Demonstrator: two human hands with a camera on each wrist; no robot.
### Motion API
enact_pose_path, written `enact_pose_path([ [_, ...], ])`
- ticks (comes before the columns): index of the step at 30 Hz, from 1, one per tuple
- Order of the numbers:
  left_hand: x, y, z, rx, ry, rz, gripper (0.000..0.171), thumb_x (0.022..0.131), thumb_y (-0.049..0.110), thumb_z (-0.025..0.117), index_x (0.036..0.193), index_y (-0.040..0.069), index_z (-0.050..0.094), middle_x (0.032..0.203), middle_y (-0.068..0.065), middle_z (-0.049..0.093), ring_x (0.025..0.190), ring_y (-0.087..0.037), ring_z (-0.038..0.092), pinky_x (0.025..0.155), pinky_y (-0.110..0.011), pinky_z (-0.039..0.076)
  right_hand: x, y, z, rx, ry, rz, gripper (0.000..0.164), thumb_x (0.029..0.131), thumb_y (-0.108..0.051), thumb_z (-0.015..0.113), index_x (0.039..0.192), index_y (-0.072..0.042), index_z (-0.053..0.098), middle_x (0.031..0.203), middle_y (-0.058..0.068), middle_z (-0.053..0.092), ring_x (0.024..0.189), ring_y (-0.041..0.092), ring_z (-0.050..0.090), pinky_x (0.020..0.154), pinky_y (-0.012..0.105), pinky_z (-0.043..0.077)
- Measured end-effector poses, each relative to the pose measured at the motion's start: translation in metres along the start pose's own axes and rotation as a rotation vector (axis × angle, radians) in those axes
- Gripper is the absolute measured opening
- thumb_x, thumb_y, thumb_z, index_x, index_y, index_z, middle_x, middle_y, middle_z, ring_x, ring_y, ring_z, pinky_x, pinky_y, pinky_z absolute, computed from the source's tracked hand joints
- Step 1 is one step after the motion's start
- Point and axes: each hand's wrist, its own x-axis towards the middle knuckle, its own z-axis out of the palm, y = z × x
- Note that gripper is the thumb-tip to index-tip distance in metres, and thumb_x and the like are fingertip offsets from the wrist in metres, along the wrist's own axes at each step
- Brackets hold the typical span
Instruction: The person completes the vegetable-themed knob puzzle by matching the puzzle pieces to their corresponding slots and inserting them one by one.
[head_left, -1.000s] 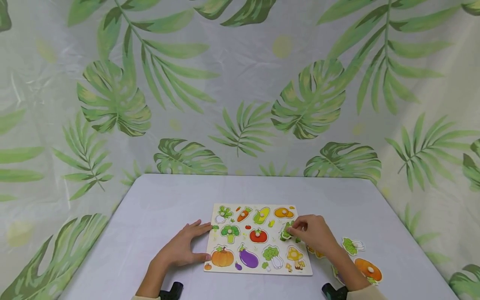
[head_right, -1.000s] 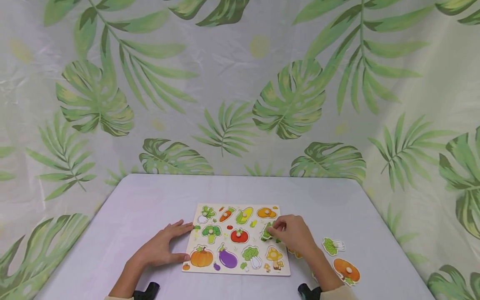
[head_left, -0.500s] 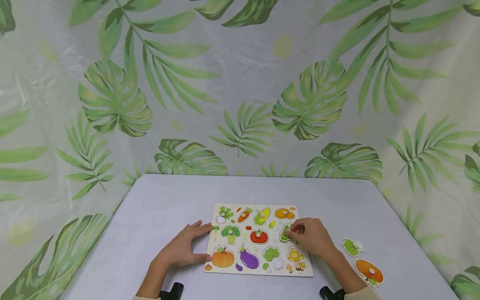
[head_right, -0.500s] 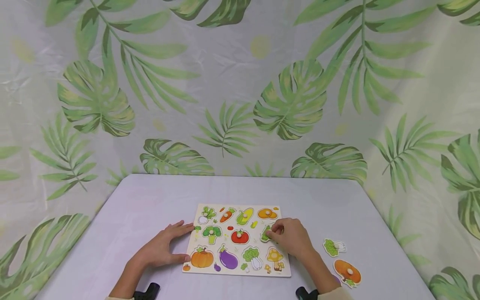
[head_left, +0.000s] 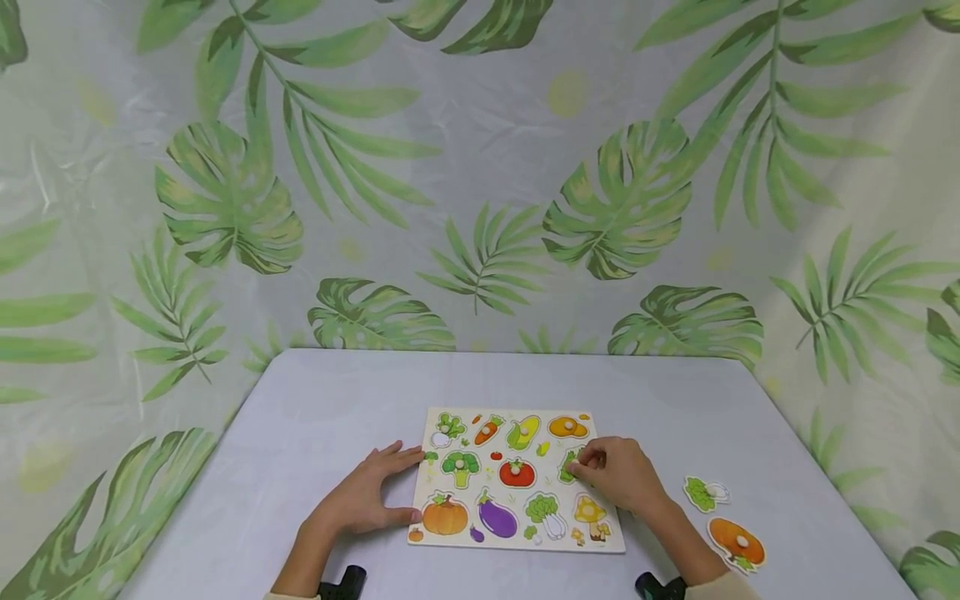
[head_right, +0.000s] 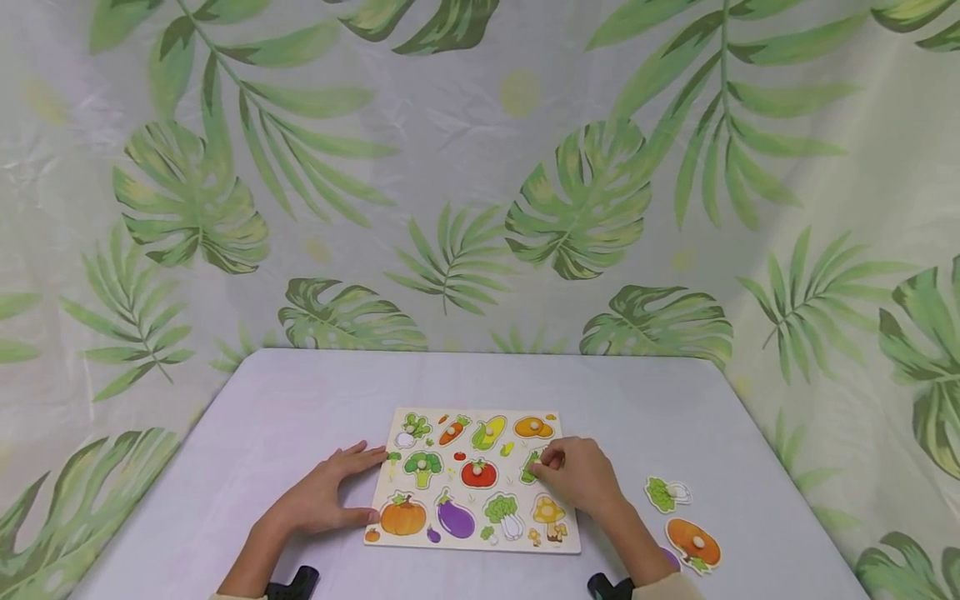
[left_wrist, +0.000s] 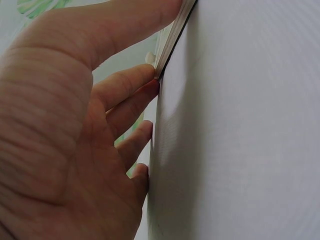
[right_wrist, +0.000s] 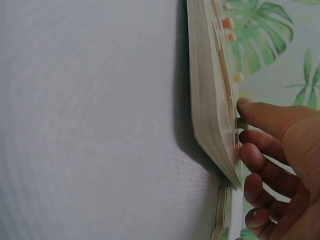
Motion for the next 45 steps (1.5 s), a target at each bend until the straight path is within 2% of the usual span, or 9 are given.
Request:
enact_pose_path([
  [5, 0.000, 0.000, 0.001, -0.003, 0.007, -0.007, 0.091, 0.075, 0.055, 0.086, 0.153, 0.020, 0.052, 0.159, 0.001, 0.049, 0.156, -0.037, 0.028, 0.126, -0.067, 0.018, 0.001, 0.001, 0.003, -0.014, -0.008, 0.025, 0.017, 0.083, -0.034, 0.087, 0.080, -0.024, 0.073, 0.071, -0.009, 0.059, 0.068, 0.009, 0.050, 0.061, 0.021, 0.040],
  [14, 0.000, 0.000, 0.001, -0.006, 0.006, -0.008, 0.090, 0.076, 0.054, 0.086, 0.153, 0.020, 0.052, 0.159, 0.001, 0.049, 0.157, -0.037, 0.028, 0.127, -0.066, 0.018, -0.001, 0.004, 0.003, 0.006, -0.010, 0.008, 0.017, 0.082, -0.032, 0.087, 0.084, -0.020, 0.075, 0.073, -0.008, 0.061, 0.071, 0.010, 0.051, 0.062, 0.022, 0.041],
  [19, 0.000, -0.001, 0.001, -0.009, 0.010, 0.020, 0.087, 0.076, 0.052, 0.086, 0.151, 0.022, 0.054, 0.159, 0.001, 0.050, 0.156, -0.037, 0.028, 0.127, -0.066, 0.017, -0.002, 0.005, 0.002, 0.032, -0.011, 0.001, 0.017, 0.083, -0.030, 0.087, 0.087, -0.019, 0.075, 0.075, -0.008, 0.061, 0.072, 0.011, 0.051, 0.061, 0.021, 0.040],
  [26, 0.000, -0.001, 0.001, -0.015, -0.001, 0.048, 0.083, 0.078, 0.051, 0.084, 0.150, 0.020, 0.056, 0.159, -0.001, 0.049, 0.156, -0.039, 0.027, 0.127, -0.067, 0.015, -0.006, 0.002, -0.004, 0.042, -0.026, -0.015, 0.016, 0.085, -0.032, 0.085, 0.090, -0.020, 0.075, 0.075, -0.009, 0.061, 0.070, 0.010, 0.048, 0.059, 0.022, 0.038],
  [35, -0.001, -0.002, 0.001, -0.017, 0.005, 0.058, 0.082, 0.079, 0.051, 0.083, 0.150, 0.020, 0.056, 0.160, -0.001, 0.049, 0.156, -0.039, 0.028, 0.126, -0.068, 0.016, -0.011, 0.006, -0.020, 0.036, -0.032, -0.038, 0.019, 0.087, -0.031, 0.084, 0.097, -0.016, 0.077, 0.078, -0.009, 0.063, 0.070, 0.010, 0.049, 0.057, 0.022, 0.042],
  [45, 0.000, -0.005, 0.002, 0.005, 0.005, 0.072, 0.069, 0.087, 0.044, 0.076, 0.149, 0.019, 0.058, 0.159, -0.001, 0.050, 0.156, -0.038, 0.029, 0.126, -0.067, 0.016, -0.024, 0.027, -0.048, -0.063, -0.021, -0.184, 0.016, 0.089, -0.030, 0.081, 0.101, -0.020, 0.079, 0.089, -0.015, 0.067, 0.083, 0.006, 0.055, 0.068, 0.023, 0.048],
])
